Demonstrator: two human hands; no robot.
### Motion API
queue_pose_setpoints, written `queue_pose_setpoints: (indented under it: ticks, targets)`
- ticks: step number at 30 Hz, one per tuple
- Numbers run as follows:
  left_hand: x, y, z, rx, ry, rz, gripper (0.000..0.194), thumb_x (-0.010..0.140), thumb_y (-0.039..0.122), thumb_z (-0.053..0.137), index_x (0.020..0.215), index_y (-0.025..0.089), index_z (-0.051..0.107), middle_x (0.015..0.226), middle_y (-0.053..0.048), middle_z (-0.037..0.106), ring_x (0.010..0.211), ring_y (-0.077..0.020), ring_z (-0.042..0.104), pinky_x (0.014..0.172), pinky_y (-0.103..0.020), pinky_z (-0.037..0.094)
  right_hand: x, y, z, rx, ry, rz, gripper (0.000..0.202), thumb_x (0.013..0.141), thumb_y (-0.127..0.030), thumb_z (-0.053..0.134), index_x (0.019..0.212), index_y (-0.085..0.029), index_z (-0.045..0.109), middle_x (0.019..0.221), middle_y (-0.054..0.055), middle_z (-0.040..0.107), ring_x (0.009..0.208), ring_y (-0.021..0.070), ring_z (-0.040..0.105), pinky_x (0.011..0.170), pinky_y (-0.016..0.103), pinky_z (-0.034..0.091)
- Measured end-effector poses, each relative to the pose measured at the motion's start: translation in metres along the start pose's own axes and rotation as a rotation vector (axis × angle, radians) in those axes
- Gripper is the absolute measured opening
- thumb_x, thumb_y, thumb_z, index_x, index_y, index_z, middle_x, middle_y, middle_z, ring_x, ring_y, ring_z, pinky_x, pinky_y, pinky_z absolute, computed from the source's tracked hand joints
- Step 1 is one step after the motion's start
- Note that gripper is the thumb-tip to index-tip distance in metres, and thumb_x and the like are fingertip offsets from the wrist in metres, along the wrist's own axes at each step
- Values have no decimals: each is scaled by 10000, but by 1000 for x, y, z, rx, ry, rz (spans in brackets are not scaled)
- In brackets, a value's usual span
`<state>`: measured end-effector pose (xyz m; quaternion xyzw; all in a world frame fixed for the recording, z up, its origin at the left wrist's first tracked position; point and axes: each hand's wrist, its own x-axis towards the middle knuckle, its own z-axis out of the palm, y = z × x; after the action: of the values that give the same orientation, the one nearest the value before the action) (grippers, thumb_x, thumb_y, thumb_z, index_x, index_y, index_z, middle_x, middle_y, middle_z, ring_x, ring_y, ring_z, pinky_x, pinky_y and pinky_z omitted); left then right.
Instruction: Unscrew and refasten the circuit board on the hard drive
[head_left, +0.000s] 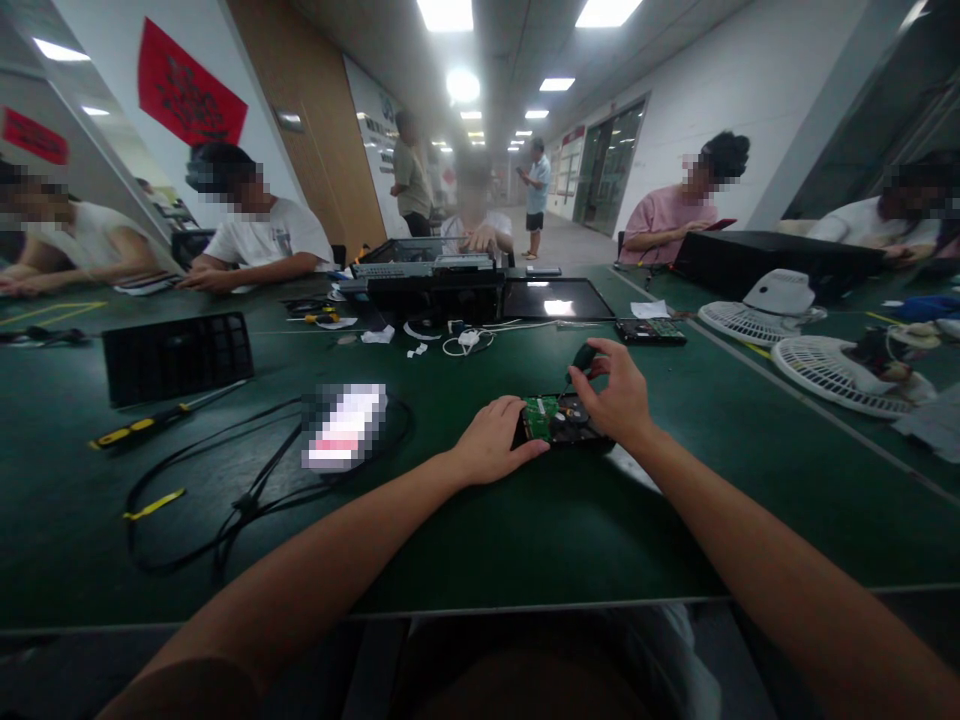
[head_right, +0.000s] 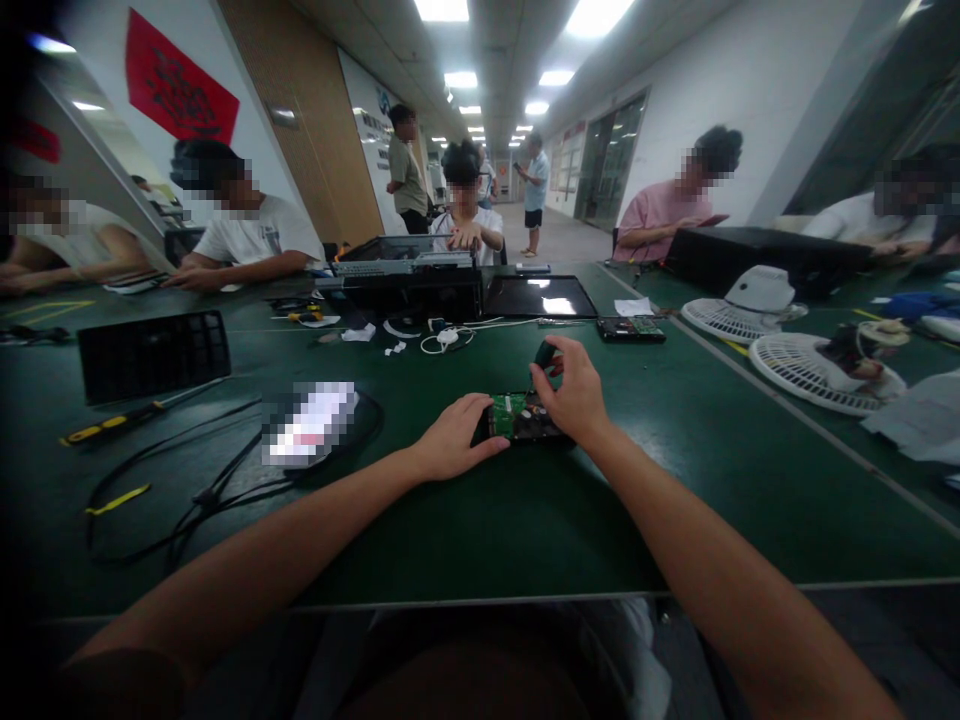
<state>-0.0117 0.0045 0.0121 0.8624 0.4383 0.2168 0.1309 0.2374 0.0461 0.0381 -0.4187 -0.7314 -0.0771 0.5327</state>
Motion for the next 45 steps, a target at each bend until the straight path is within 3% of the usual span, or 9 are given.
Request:
queue_pose_setpoints:
  ticks: [7,16,24,32,39,45]
  targets:
    - [1,-2,3,8,7,7,784,969,754,536,1474,155,490,1518,-191,532,1388,-372,528,1174,-547,441,1,-1,-3,-9,4,21,419,939,-350,696,1322,-249,559,1049,80,701,802,224,702,814,463,624]
    - [1,-3,5,31,28,28,768,979,756,519,1461,158,496,1500,-187,541,1376,-361,535,1169,-537,449,1,-7,-4,33,-38,-56,489,886,-280,698,1345,-237,533,1093,79,682,818,220,688,787,433,612]
    - [0,-2,2,16,8,3,780,973,749,541,1476,155,492,1511,-178,540,1376,-361,537,1167,-534,454,2,1,-2,58,-37,5,530,900,-401,763,1350,-241,535,963,42,700,767,215,693,754,417,620]
    - [0,-1,2,16,8,9,771,977,753,529,1467,158,496,1503,-184,544,1372,-362,541,1163,-536,453,1,-4,-4,77,-3,-24,420,980,-407,664,1359,-252,571,1144,106,731,873,234,737,823,449,656]
    - [1,-2,3,21,25,23,787,974,764,527,1459,144,503,1494,-193,548,1360,-360,548,1164,-533,452,1,-6,-3,109,18,13,505,932,-416,725,1374,-238,557,1171,112,742,824,227,756,796,442,673]
    - [1,-3,4,27,27,28,775,972,760,528,1450,150,509,1488,-191,549,1359,-363,548,1156,-535,462,1,-7,-3,92,17,8,448,933,-404,729,1324,-231,597,1117,99,747,821,221,756,800,430,670]
